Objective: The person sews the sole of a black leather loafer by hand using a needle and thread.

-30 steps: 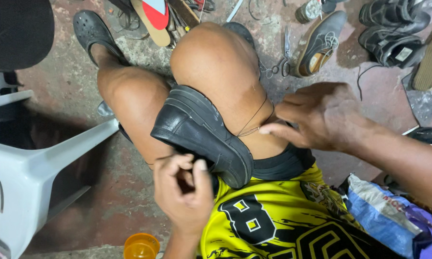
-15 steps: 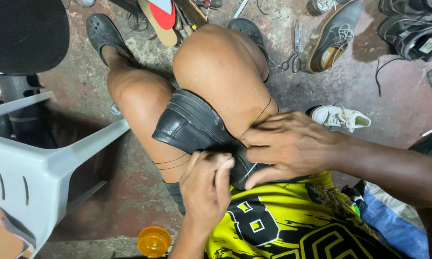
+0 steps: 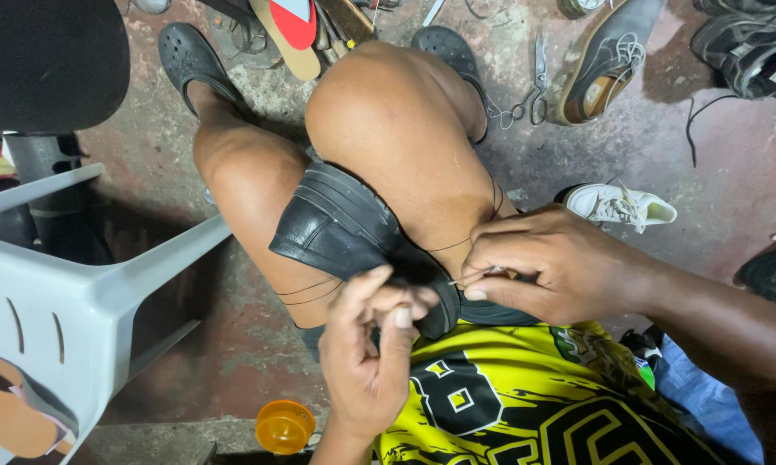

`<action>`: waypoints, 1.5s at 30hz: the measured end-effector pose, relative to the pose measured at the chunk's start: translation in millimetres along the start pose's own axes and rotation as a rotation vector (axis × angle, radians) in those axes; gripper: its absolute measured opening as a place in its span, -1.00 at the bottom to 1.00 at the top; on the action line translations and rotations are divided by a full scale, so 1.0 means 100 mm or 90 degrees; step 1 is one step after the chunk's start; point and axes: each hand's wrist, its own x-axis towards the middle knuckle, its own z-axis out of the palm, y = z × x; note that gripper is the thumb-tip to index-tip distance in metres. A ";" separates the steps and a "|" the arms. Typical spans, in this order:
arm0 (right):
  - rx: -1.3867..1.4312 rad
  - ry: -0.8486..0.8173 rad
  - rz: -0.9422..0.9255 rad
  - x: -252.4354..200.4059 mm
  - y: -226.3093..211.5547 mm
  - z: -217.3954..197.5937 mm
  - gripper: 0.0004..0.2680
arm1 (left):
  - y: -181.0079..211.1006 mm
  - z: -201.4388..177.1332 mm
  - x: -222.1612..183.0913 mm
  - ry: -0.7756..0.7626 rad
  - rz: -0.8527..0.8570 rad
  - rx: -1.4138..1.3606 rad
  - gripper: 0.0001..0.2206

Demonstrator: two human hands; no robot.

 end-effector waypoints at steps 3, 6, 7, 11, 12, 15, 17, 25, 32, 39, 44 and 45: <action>0.015 0.006 0.016 0.00 -0.06 0.01 -0.89 | 0.04 0.05 0.08 -0.056 -0.037 0.117 -0.60; 0.016 0.016 -0.008 0.11 -0.06 0.09 -0.89 | -0.06 0.13 0.14 -0.005 0.077 0.292 -0.40; -0.006 0.024 -0.020 0.17 -0.05 0.13 -0.88 | -0.10 0.13 0.14 0.016 0.071 0.298 -0.34; -0.157 0.046 -0.171 0.31 -0.04 0.28 -0.87 | -0.21 0.16 0.12 0.072 0.086 0.326 -0.18; -0.200 0.025 -0.122 0.31 -0.01 0.29 -0.89 | -0.21 0.18 0.11 0.078 0.098 0.335 -0.16; -0.298 0.050 0.002 0.18 0.25 0.20 -0.89 | -0.20 0.20 0.09 0.074 0.019 0.273 -0.12; -0.522 0.029 0.015 0.04 0.67 -0.18 -0.79 | -0.18 0.17 0.12 0.064 0.102 0.323 -0.11; -0.583 0.375 0.262 -0.55 1.55 -1.04 -0.81 | -0.11 0.16 0.18 0.029 0.091 0.286 -0.15; -0.303 -0.067 0.344 -0.13 0.23 0.21 -0.62 | -0.05 0.17 0.22 0.027 0.037 0.240 -0.21; 0.134 0.136 0.079 -0.05 0.10 0.35 -0.70 | -0.03 -0.19 0.07 0.278 0.117 0.302 -0.90; 0.249 0.069 0.218 0.02 -0.01 0.38 -0.55 | -0.03 -0.41 0.25 0.089 0.083 0.459 -0.89; 0.229 0.066 0.188 0.05 -0.06 0.44 -0.53 | -0.05 -0.42 0.27 0.053 0.092 0.484 -0.92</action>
